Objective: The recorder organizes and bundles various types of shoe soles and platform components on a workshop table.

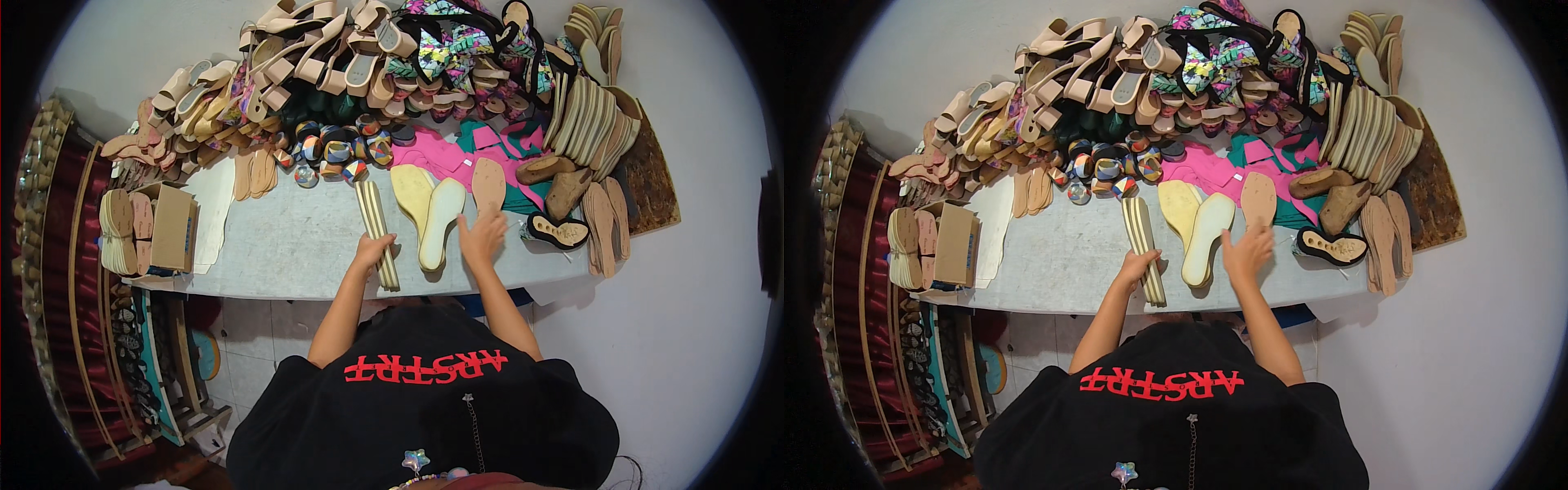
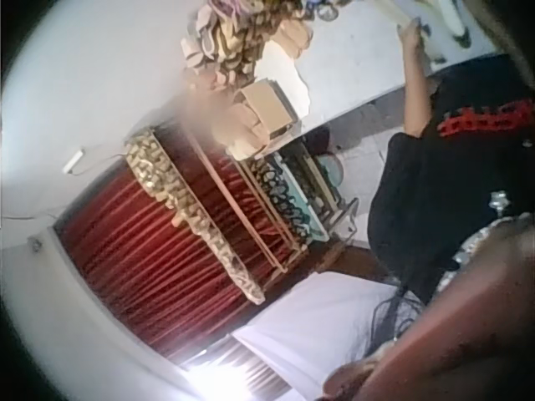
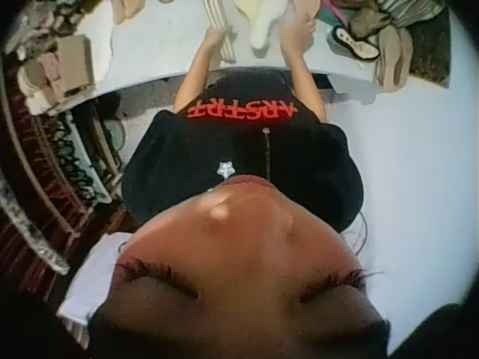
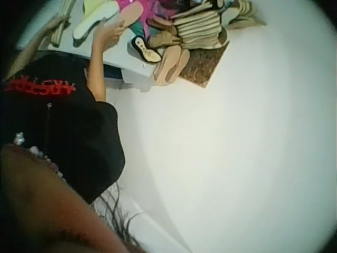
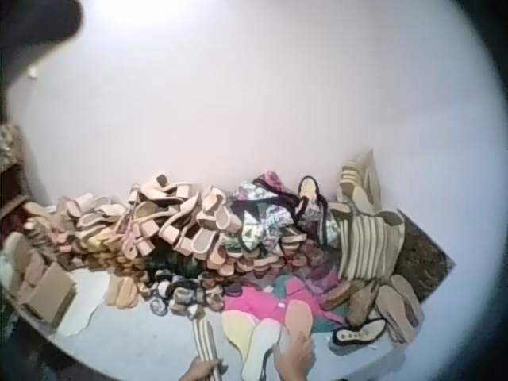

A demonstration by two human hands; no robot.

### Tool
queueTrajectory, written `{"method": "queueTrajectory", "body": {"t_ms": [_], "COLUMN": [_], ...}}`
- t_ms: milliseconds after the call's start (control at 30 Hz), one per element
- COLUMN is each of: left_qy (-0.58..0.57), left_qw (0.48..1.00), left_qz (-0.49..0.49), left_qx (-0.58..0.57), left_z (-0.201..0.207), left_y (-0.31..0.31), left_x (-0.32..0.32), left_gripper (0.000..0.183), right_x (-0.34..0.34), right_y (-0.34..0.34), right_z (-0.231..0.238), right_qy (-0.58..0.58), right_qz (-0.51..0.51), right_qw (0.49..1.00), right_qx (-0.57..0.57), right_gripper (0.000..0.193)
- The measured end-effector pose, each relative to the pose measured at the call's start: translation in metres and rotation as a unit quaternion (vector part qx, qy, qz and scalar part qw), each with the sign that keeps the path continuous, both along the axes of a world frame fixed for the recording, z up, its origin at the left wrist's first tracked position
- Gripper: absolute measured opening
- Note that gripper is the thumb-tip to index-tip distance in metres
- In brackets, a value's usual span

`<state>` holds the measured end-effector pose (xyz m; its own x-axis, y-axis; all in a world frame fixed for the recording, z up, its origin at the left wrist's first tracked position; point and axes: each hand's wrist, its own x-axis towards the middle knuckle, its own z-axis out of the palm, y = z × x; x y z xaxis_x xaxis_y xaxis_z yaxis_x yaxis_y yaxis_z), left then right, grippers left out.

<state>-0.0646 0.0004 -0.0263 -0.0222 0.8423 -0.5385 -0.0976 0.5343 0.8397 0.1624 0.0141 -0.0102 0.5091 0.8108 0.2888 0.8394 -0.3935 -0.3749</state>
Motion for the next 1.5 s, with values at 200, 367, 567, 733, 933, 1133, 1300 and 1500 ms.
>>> {"method": "queueTrajectory", "body": {"t_ms": [200,367,567,733,933,1133,1300,1500], "left_qy": [0.028,0.072,-0.007,-0.014,0.035,-0.038,0.029,0.181], "left_qw": [0.999,0.996,0.993,0.994,0.998,0.998,0.998,0.951], "left_qz": [0.015,0.049,0.117,0.072,0.041,-0.022,-0.041,0.110], "left_qx": [0.000,0.019,-0.007,0.087,0.026,0.038,0.048,0.226], "left_z": [-0.005,-0.013,-0.012,-0.024,-0.026,-0.027,-0.031,-0.027], "left_y": [0.000,-0.001,-0.003,-0.005,-0.005,0.000,0.000,-0.014], "left_x": [0.000,0.002,0.003,-0.011,-0.016,-0.017,-0.018,0.008], "left_gripper": [0.028,0.044,0.055,0.068,0.075,0.072,0.071,0.048], "right_x": [-0.056,-0.058,-0.075,-0.112,-0.121,-0.112,-0.113,-0.113], "right_y": [-0.003,-0.003,-0.018,-0.023,-0.020,-0.022,-0.025,-0.036], "right_z": [0.032,0.008,0.006,-0.009,-0.049,-0.058,-0.059,-0.053], "right_qy": [0.238,0.220,0.348,0.525,0.366,0.519,0.461,0.450], "right_qz": [0.128,0.126,0.335,0.384,0.431,0.425,0.440,0.412], "right_qw": [0.953,0.963,0.875,0.759,0.821,0.735,0.766,0.787], "right_qx": [-0.139,-0.091,0.034,-0.047,-0.079,-0.101,-0.086,-0.097], "right_gripper": [0.093,0.082,0.063,0.057,0.058,0.053,0.051,0.053]}}
